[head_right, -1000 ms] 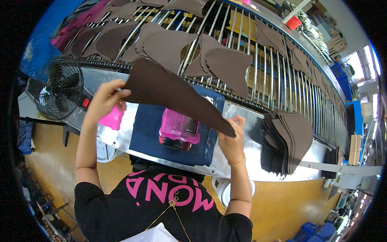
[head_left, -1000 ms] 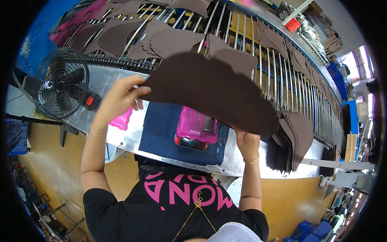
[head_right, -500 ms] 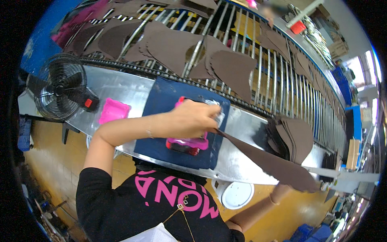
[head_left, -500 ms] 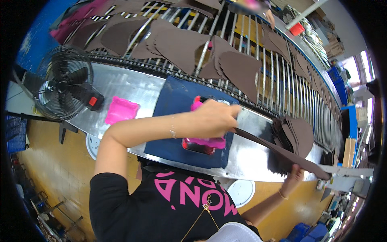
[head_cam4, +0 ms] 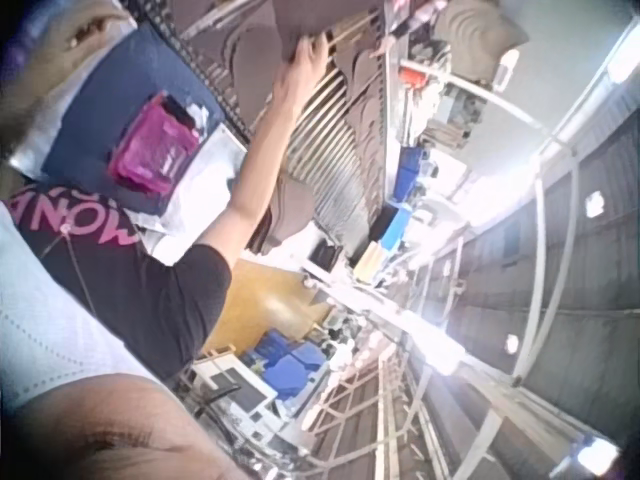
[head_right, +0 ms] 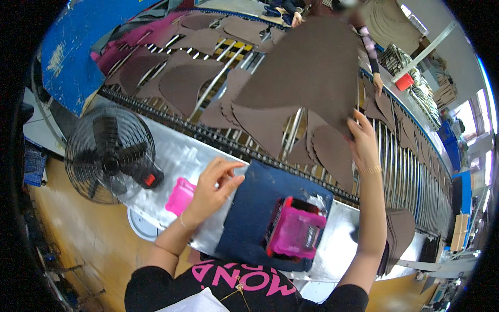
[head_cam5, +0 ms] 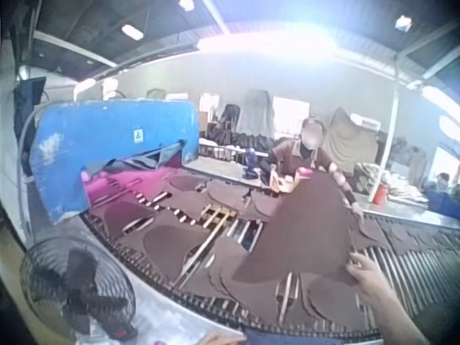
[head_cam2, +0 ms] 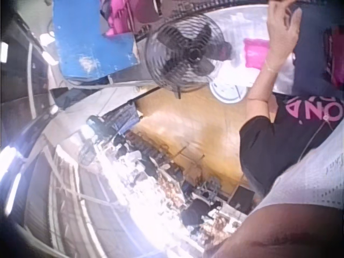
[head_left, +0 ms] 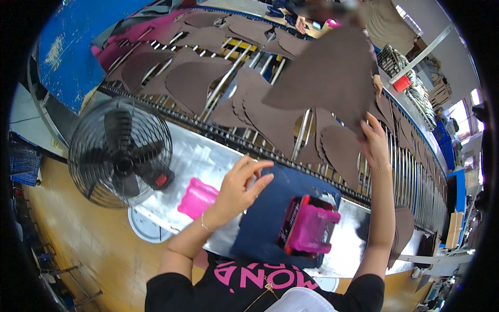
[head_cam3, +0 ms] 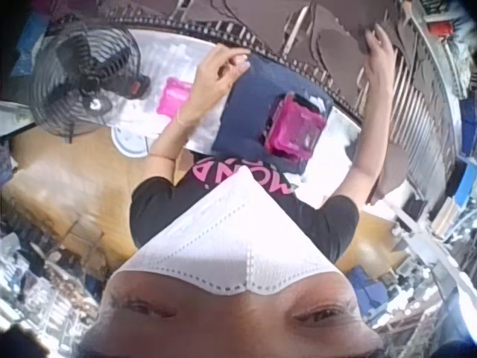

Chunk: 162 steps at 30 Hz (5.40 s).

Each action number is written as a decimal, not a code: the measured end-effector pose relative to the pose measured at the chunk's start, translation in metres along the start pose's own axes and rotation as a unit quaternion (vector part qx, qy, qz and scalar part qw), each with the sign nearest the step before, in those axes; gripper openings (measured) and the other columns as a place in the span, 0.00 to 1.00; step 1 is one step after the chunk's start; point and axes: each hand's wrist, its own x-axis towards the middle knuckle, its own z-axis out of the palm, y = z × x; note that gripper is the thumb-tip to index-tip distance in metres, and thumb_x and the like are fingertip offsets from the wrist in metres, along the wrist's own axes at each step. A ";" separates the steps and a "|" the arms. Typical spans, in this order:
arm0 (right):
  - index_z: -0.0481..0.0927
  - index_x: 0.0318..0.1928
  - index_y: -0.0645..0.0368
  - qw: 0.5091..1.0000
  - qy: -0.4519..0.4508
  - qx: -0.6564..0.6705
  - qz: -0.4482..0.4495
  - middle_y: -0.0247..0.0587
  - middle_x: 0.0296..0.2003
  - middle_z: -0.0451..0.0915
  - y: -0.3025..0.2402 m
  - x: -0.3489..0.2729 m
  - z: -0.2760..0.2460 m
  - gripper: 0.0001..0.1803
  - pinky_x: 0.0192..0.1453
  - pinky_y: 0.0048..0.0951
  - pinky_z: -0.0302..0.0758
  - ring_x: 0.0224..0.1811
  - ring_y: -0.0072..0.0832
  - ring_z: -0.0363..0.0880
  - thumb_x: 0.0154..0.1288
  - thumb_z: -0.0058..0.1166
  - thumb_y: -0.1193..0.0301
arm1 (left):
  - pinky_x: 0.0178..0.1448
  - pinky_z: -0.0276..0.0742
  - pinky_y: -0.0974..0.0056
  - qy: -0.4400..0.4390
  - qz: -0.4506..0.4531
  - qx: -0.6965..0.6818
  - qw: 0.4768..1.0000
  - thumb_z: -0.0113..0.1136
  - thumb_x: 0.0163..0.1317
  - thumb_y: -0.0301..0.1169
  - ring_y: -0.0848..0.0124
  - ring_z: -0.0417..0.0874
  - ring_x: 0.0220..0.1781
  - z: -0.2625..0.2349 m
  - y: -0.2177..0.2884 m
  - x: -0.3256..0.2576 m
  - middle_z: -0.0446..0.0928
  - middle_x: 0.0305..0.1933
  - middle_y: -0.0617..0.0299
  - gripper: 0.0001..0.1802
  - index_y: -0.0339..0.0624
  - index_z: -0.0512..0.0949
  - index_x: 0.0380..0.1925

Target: The person repeatedly picks up brown material pieces from a stack and places them onto a moving conveyor belt. They handle the pieces one at a time, positioning them on the belt as it moves through the factory.

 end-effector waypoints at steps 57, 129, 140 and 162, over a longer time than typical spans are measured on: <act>0.79 0.51 0.58 0.601 0.524 -0.460 0.390 0.49 0.54 0.75 0.119 -0.308 -0.375 0.36 0.58 0.52 0.68 0.58 0.46 0.72 0.54 0.57 0.41 | 0.18 0.58 0.78 0.051 -0.048 -0.109 0.992 0.54 0.67 0.31 0.86 0.60 0.19 0.031 -0.015 -0.016 0.62 0.25 0.71 0.13 0.39 0.74 0.49; 0.64 0.58 0.49 0.942 0.186 0.281 -0.015 0.34 0.45 0.77 0.137 -0.233 -0.183 0.21 0.36 0.21 0.75 0.37 0.20 0.77 0.67 0.47 0.79 | 0.22 0.59 0.74 -0.181 0.106 0.097 0.973 0.67 0.54 0.28 0.82 0.62 0.17 0.104 0.088 0.005 0.69 0.30 0.66 0.15 0.42 0.79 0.43; 0.65 0.52 0.54 0.865 0.246 0.433 0.058 0.44 0.38 0.78 0.224 -0.043 -0.176 0.12 0.35 0.28 0.82 0.38 0.28 0.81 0.69 0.43 0.79 | 0.21 0.53 0.77 -0.070 -0.008 0.113 0.991 0.63 0.57 0.23 0.85 0.59 0.18 0.041 0.062 -0.019 0.69 0.31 0.68 0.15 0.42 0.78 0.45; 0.82 0.44 0.58 0.611 0.531 -0.528 0.256 0.55 0.46 0.77 0.149 -0.312 -0.372 0.29 0.54 0.45 0.73 0.50 0.52 0.75 0.51 0.63 0.47 | 0.19 0.52 0.78 -0.133 -0.022 0.010 0.991 0.52 0.67 0.26 0.87 0.60 0.19 0.088 0.032 -0.008 0.69 0.33 0.68 0.12 0.38 0.75 0.49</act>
